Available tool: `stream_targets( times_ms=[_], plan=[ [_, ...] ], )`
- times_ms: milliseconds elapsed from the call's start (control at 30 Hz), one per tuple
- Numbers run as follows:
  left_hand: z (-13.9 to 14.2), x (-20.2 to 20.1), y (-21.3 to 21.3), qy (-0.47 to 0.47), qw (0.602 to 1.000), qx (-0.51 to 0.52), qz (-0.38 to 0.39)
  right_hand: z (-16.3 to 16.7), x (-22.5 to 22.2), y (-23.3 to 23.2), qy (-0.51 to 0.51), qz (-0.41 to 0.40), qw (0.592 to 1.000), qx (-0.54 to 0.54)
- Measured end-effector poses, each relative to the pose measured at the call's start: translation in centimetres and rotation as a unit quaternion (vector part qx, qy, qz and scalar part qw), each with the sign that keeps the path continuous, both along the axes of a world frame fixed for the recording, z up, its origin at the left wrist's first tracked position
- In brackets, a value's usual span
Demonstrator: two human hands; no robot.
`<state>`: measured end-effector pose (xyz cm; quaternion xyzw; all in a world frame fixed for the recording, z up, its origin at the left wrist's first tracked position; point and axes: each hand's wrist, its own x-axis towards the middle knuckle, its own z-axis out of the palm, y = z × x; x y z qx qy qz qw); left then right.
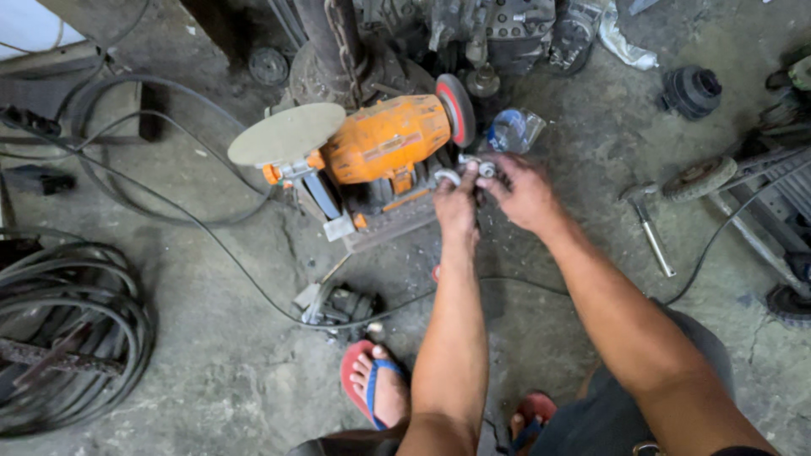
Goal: The person holds a small metal part against a spinning bench grinder, repeatedly grinding and repositioning it. They then carry the part to a car with the hood open and continue working its edge by hand with a file while standing beside the engine bay.
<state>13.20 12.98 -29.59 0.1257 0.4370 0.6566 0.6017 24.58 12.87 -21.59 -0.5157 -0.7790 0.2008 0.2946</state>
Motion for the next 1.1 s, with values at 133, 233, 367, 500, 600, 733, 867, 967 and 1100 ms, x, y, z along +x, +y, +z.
stream_targets(
  times_ms=[133, 233, 367, 500, 600, 733, 867, 967, 1100],
  plan=[
    [-0.6, -0.6, 0.2, -0.058, 0.998, 0.018, -0.023, 0.1, -0.8, -0.5, 0.006, -0.003, 0.999, 0.04],
    [-0.5, -0.9, 0.6, -0.066, 0.997, 0.024, -0.021, 0.2, -1.2, -0.5, 0.028, -0.009, 0.999, 0.027],
    [-0.1, -0.6, 0.8, -0.037, 0.999, 0.01, -0.015, 0.4, -1.4, -0.3, 0.046, -0.034, 0.998, 0.013],
    [0.0, -0.4, 0.8, -0.032, 0.999, 0.014, -0.004, 0.5, -1.5, -0.1, 0.083, -0.031, 0.996, 0.007],
    [0.0, -0.2, 0.9, -0.033, 0.999, 0.014, 0.002, 0.5, -1.6, -0.1, 0.1, -0.031, 0.994, 0.016],
    [-0.1, -0.1, 0.7, -0.011, 1.0, -0.001, 0.003, 0.5, -1.8, 0.2, 0.107, -0.063, 0.992, -0.024],
    [-0.1, 0.0, 0.6, 0.0, 1.0, -0.005, 0.0, 0.7, -1.8, 0.4, 0.084, -0.075, 0.993, -0.042],
    [0.0, 0.1, 0.6, -0.014, 1.0, -0.001, 0.001, 0.8, -1.7, 0.6, 0.087, -0.06, 0.994, -0.022],
    [0.0, 0.0, 0.4, -0.016, 1.0, 0.01, 0.009, 0.5, -1.7, 0.8, 0.086, -0.048, 0.995, -0.01]
  ],
)
